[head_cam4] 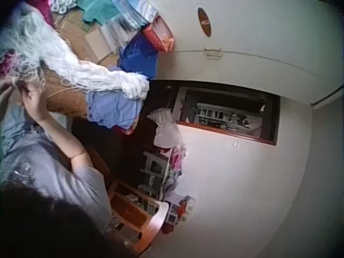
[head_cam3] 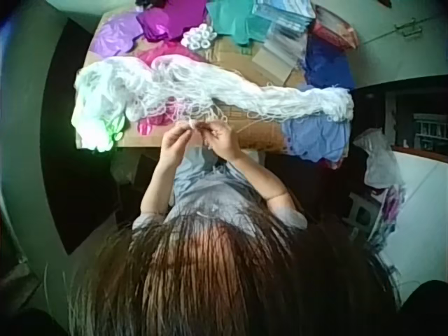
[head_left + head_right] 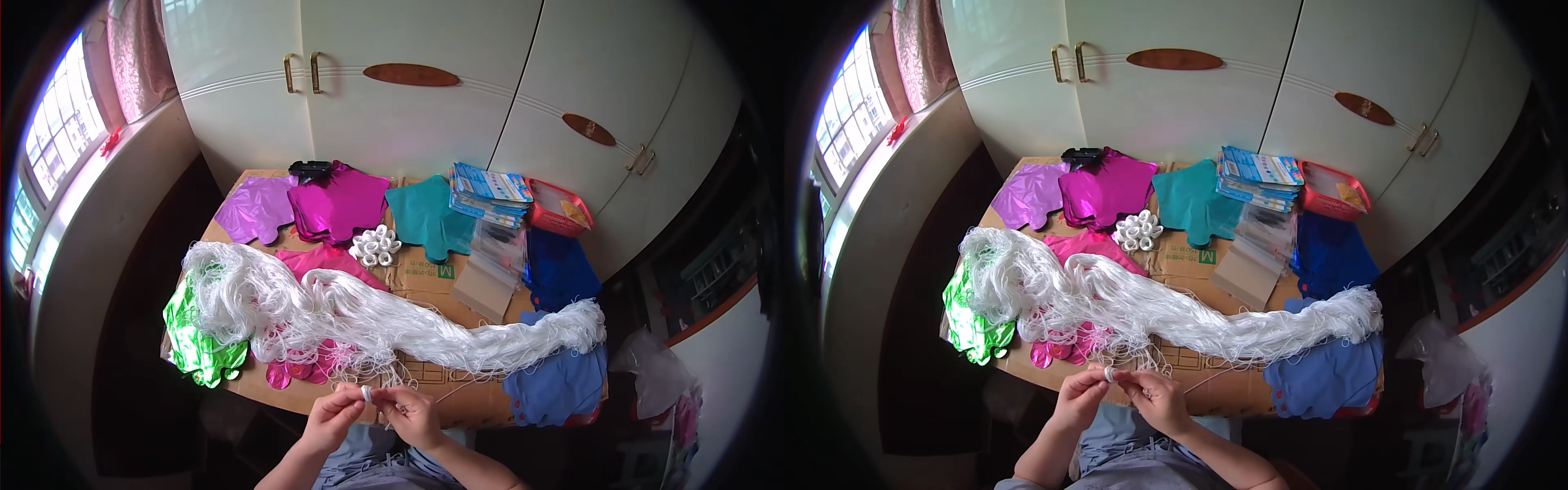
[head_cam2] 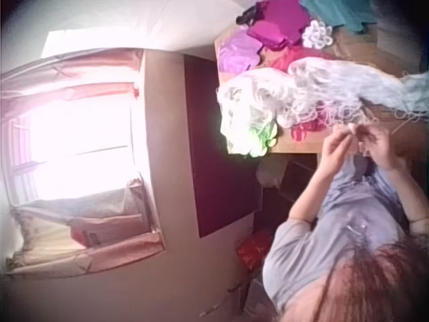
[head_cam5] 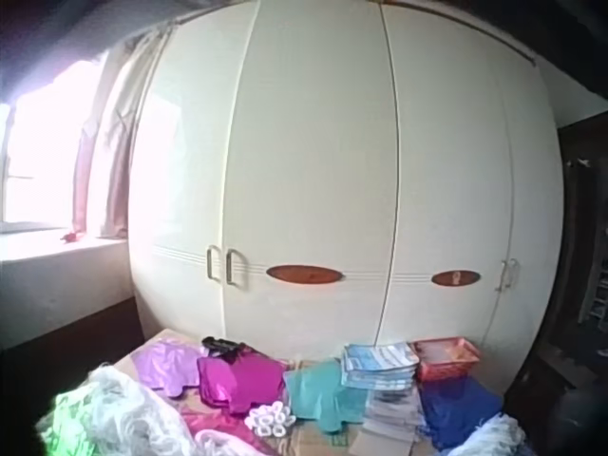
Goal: Untying and sorting bundles of white synthetic netting on a table.
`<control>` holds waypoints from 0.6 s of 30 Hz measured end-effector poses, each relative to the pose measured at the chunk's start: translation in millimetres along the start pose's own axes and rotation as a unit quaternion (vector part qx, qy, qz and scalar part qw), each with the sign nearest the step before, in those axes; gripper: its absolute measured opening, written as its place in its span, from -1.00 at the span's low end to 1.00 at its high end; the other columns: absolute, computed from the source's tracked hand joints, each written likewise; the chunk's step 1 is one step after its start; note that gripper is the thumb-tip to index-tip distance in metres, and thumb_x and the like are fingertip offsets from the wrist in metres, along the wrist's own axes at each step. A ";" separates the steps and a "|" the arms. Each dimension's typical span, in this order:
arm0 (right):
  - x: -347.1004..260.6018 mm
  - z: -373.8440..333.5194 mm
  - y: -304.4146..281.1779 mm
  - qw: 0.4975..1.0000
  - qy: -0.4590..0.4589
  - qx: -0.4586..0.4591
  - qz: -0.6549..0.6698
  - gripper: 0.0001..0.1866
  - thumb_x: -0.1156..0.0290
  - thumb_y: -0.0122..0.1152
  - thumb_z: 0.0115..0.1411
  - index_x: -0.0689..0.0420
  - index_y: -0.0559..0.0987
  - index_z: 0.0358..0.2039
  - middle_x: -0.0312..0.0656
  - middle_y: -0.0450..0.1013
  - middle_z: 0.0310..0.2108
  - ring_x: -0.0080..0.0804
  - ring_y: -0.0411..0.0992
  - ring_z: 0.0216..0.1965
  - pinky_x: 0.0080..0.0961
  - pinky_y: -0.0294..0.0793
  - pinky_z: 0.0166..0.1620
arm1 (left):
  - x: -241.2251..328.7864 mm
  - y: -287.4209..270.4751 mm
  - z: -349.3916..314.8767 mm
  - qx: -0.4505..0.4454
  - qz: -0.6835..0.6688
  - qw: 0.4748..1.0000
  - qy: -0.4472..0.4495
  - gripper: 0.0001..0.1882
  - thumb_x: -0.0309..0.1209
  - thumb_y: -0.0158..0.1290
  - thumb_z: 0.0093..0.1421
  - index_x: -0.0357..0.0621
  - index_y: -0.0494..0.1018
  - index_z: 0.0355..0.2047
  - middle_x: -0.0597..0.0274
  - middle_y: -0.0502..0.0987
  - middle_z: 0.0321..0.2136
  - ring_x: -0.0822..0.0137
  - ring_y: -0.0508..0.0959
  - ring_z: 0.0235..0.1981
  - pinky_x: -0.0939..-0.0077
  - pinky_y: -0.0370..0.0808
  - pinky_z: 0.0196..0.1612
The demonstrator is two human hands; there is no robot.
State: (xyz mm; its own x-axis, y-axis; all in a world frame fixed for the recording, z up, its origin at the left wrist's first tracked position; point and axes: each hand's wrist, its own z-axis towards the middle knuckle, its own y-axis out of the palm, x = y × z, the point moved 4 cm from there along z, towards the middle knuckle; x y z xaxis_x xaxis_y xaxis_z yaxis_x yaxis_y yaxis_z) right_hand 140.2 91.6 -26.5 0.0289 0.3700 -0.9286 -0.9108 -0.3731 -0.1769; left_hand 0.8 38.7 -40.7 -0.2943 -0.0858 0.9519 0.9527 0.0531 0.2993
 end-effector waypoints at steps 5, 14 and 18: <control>21.1 -12.5 5.6 0.946 0.253 -0.055 0.196 -0.82 0.49 0.14 0.14 0.23 0.55 -0.23 -0.20 0.53 -0.43 -0.58 0.49 -0.38 -0.63 0.48 -0.37 | 29.8 19.3 8.3 -0.024 0.347 0.920 0.180 -0.69 -0.72 -0.06 0.08 -0.21 0.47 -0.17 0.17 0.54 -0.19 0.21 0.47 -0.11 0.41 0.34 -0.04; -20.5 -1.7 -14.8 0.994 -0.032 -0.077 -0.073 -0.79 0.50 0.24 0.04 0.17 0.55 -0.26 -0.21 0.50 -0.38 -0.43 0.48 -0.41 -0.59 0.48 -0.34 | 24.8 7.0 8.5 -0.027 0.352 0.930 0.098 -0.81 -0.64 0.08 0.04 -0.28 0.44 -0.29 0.16 0.56 -0.43 0.38 0.58 -0.42 0.58 0.49 -0.38; -32.2 11.5 -16.7 0.986 -0.147 -0.058 -0.050 -0.77 0.48 0.31 -0.04 0.12 0.56 -0.31 -0.21 0.50 -0.37 -0.34 0.48 -0.35 -0.51 0.48 -0.30 | 16.1 4.9 6.7 -0.111 0.266 0.954 -0.083 -0.88 -0.59 0.06 0.10 -0.29 0.44 -0.31 0.23 0.55 -0.50 0.49 0.54 -0.46 0.62 0.47 -0.41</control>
State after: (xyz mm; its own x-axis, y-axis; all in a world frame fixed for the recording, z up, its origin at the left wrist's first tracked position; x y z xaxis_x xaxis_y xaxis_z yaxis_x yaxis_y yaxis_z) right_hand 149.8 95.7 10.1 -0.0195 0.6342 -0.7729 -0.8552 -0.4110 -0.3157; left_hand 0.2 44.3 -23.5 0.2455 0.0533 0.9679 0.9576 -0.1686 -0.2336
